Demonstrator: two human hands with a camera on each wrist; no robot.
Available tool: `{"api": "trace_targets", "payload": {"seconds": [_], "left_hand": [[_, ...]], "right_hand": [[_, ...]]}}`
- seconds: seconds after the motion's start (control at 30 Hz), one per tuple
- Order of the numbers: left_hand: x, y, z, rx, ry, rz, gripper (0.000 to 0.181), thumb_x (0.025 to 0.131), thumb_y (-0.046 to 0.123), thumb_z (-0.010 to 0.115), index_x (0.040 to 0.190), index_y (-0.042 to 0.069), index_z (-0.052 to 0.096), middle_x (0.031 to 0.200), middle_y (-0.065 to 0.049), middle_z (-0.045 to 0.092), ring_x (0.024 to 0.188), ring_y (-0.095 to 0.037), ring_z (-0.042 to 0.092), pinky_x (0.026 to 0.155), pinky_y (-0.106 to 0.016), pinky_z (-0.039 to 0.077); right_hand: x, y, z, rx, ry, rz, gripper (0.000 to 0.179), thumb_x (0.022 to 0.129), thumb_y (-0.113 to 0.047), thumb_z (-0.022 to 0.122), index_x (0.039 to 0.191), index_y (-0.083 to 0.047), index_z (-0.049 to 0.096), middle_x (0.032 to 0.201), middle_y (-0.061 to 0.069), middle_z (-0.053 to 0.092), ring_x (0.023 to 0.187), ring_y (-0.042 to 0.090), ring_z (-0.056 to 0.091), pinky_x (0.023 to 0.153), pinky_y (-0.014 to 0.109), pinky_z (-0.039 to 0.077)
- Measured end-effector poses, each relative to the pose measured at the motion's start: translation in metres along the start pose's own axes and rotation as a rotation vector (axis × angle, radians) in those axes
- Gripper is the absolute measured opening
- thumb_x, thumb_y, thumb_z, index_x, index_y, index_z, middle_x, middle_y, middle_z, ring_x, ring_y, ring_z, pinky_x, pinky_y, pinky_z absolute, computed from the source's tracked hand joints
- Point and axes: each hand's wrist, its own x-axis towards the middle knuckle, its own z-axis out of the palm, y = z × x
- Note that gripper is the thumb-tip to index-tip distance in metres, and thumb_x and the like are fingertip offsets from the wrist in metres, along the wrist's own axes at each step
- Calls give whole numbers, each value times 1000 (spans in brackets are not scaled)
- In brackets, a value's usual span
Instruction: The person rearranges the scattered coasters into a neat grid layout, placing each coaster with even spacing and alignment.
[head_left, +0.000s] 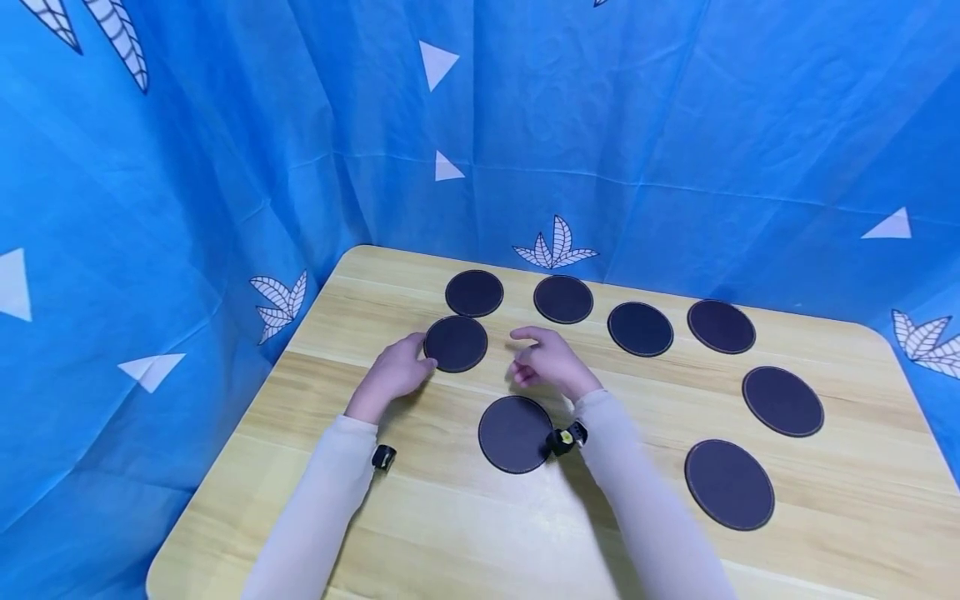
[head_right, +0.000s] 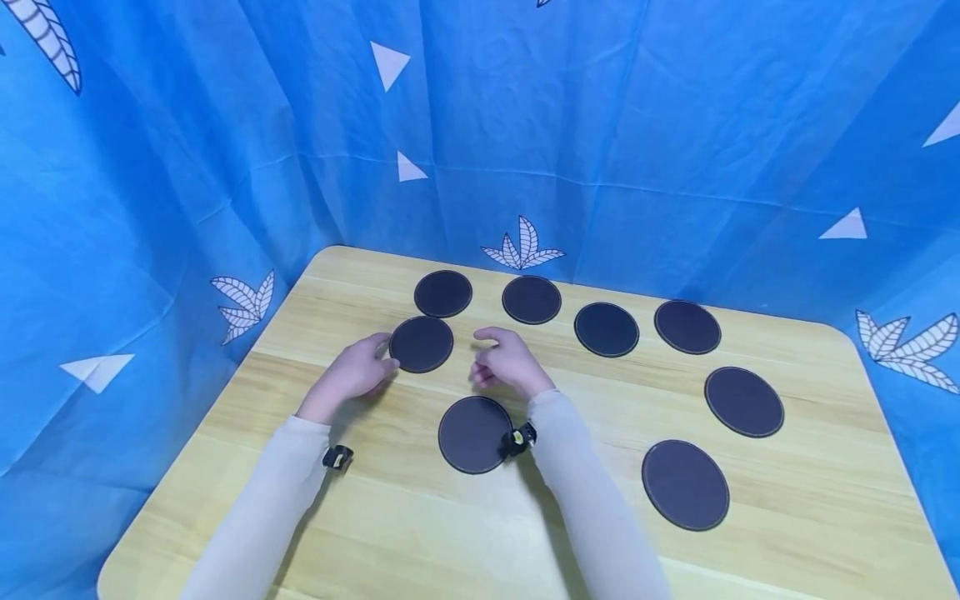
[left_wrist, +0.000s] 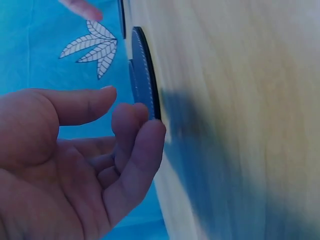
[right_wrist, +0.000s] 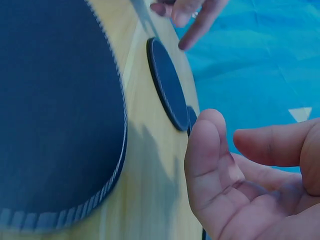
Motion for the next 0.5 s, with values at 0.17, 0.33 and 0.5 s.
{"api": "trace_targets", "payload": {"seconds": [0.17,0.33,0.5], "left_hand": [[-15,5,2,30,-16,-5,56,100,22,59,148,-3,45,147,-24,49,135,-42,44,111,-55,35],[-29,13,9,37,-33,5,50,100,22,60,144,0,51,143,-22,53,132,-41,48,108,-55,39],[-41,22,19,20,-40,24,36,99,24,62,130,4,62,133,-18,62,124,-39,56,102,-55,44]], "right_hand": [[-21,11,-14,-93,29,-14,44,99,2,52,143,3,50,82,19,65,64,21,63,64,34,58],[-39,19,-19,-162,33,-50,41,99,1,53,139,5,52,80,18,65,65,22,63,63,34,58],[-57,26,-22,-213,41,-89,39,99,2,54,138,7,53,78,17,64,64,22,62,62,35,57]]}}
